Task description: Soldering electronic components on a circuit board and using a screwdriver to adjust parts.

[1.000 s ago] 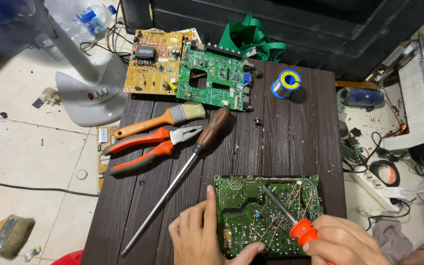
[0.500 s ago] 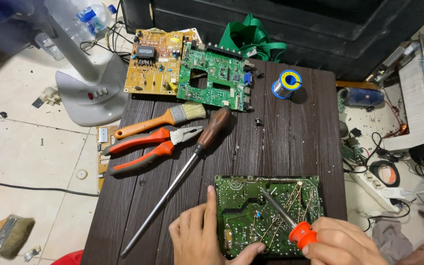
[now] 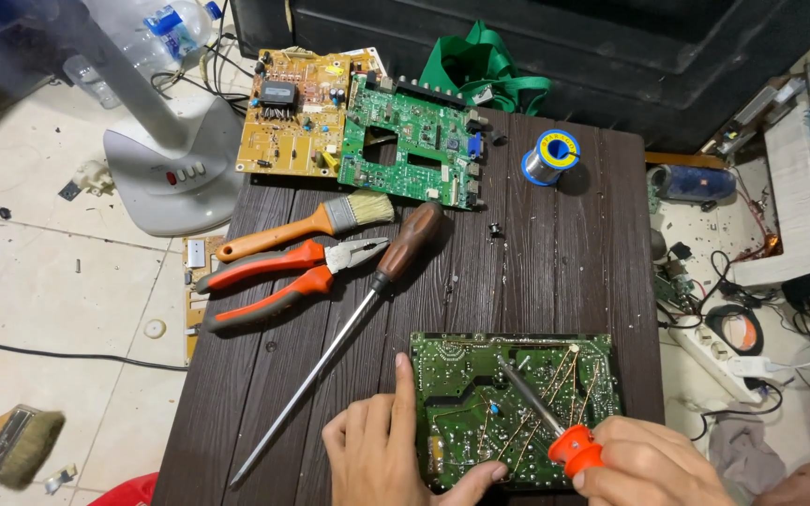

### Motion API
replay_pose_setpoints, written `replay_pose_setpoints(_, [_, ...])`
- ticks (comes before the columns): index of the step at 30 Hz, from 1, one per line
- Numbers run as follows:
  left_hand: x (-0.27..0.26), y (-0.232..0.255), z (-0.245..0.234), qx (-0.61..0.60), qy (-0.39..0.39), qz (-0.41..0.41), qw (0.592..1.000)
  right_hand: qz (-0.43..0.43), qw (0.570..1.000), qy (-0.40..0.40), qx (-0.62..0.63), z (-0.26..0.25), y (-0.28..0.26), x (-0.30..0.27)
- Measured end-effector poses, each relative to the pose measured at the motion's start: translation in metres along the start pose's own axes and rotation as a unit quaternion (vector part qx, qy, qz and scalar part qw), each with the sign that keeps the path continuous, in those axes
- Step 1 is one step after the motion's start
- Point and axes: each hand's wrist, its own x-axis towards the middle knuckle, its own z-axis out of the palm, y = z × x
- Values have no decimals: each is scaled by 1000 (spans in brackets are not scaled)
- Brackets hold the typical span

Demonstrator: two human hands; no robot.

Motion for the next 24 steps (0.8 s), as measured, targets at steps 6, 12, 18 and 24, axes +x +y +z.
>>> replay_pose_setpoints(6, [1,-2,2,4,29,25,999,-35,999,-4,37,5,-6,16])
replay_pose_setpoints(12, [1,-3,3,6,25,27,999,-45,998,-2,42,5,-6,18])
replay_pose_setpoints(18, [2,-3,2,1,24,30,999,-55,997,-5,56,4,1,14])
replay_pose_setpoints(24, [3,-3,0,-5,21,35,999,-19,998,-30,57,-2,-3,17])
